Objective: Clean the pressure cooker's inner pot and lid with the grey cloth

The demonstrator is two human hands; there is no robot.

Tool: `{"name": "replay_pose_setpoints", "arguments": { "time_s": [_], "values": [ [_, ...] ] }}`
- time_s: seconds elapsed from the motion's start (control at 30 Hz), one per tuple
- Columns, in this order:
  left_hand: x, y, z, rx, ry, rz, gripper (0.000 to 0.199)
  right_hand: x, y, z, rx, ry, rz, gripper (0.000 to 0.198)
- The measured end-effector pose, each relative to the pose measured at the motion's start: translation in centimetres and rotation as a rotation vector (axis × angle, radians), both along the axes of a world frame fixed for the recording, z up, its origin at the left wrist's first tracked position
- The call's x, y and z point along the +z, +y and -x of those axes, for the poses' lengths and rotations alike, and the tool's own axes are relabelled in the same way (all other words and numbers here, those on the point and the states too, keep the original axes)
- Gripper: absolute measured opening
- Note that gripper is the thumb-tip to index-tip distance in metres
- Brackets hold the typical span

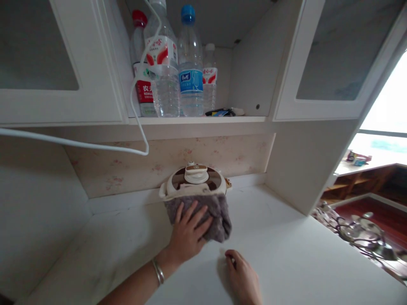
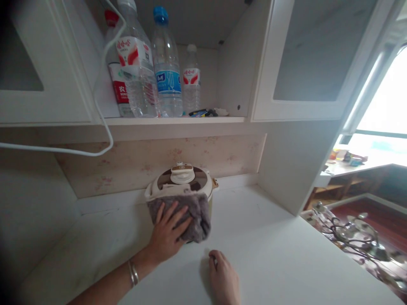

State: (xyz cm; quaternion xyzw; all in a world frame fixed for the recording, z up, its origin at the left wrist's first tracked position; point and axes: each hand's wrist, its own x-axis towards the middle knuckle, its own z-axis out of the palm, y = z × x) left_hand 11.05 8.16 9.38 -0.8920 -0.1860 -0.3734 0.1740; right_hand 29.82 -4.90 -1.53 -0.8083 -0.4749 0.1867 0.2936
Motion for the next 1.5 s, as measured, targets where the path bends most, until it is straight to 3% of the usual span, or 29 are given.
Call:
{"name": "replay_pose_setpoints", "arguments": {
  "time_s": [0.13,0.2,0.27,0.33,0.43,0.57,0.63,0.7,0.77,0.9,0.97,1.07,1.17,1.27,1.33,1.4,1.5],
  "values": [
    [-4.8,-0.7,-0.5,-0.172,0.428,-0.214,0.033,0.3,-0.3,0.1,0.014,0.002,-0.037,0.030],
    [-6.4,-0.5,-0.1,-0.222,0.514,-0.259,0.030,0.4,-0.5,0.0,0.030,0.011,-0.056,0.029],
    [-6.9,0.0,0.7,-0.245,0.546,-0.301,0.031,0.3,-0.6,-0.1,0.034,0.011,-0.065,0.029],
    [-6.1,0.7,1.7,-0.257,0.543,-0.332,0.035,0.3,-0.7,-0.2,0.032,0.011,-0.066,0.029],
    [-3.0,2.1,3.3,-0.246,0.513,-0.316,0.041,0.1,-0.7,-0.2,0.035,0.017,-0.072,0.030],
    [1.5,4.2,5.3,-0.121,0.355,-0.200,0.050,-0.1,-0.6,-0.2,0.027,0.020,-0.064,0.030],
    [2.2,5.0,6.1,-0.048,0.254,-0.142,0.060,-0.1,-0.6,-0.2,0.026,0.016,-0.058,0.029],
    [1.3,5.5,6.8,-0.024,0.208,-0.121,0.062,-0.1,-0.6,-0.2,0.027,0.010,-0.052,0.030],
    [-1.1,5.5,7.4,-0.066,0.231,-0.139,0.057,-0.1,-0.6,-0.2,0.026,0.002,-0.046,0.030],
    [-6.3,4.4,8.3,-0.175,0.482,-0.130,0.045,-0.1,-0.7,0.0,0.032,-0.033,-0.069,0.030],
    [-7.3,4.0,8.4,-0.223,0.577,-0.113,0.042,0.0,-0.8,0.1,0.030,-0.045,-0.080,0.030],
    [-5.5,3.8,7.8,-0.288,0.618,-0.120,0.042,0.3,-0.7,0.3,0.018,-0.063,-0.060,0.030],
    [-0.7,3.9,6.5,-0.306,0.616,-0.153,0.048,0.7,-0.6,0.4,0.010,-0.068,-0.041,0.030],
    [4.8,3.4,4.1,-0.113,0.492,-0.080,0.058,0.9,-0.5,0.5,0.003,-0.067,-0.032,0.030],
    [7.3,2.7,1.9,-0.008,0.379,-0.017,0.062,0.9,-0.5,0.6,0.004,-0.068,-0.027,0.030],
    [7.7,1.7,-0.4,-0.005,0.355,0.010,0.060,0.9,-0.5,0.6,0.010,-0.059,-0.031,0.030],
    [4.1,-0.1,-3.1,-0.158,0.461,0.054,0.051,1.0,-0.6,0.7,0.009,-0.053,-0.029,0.029]
  ]
}}
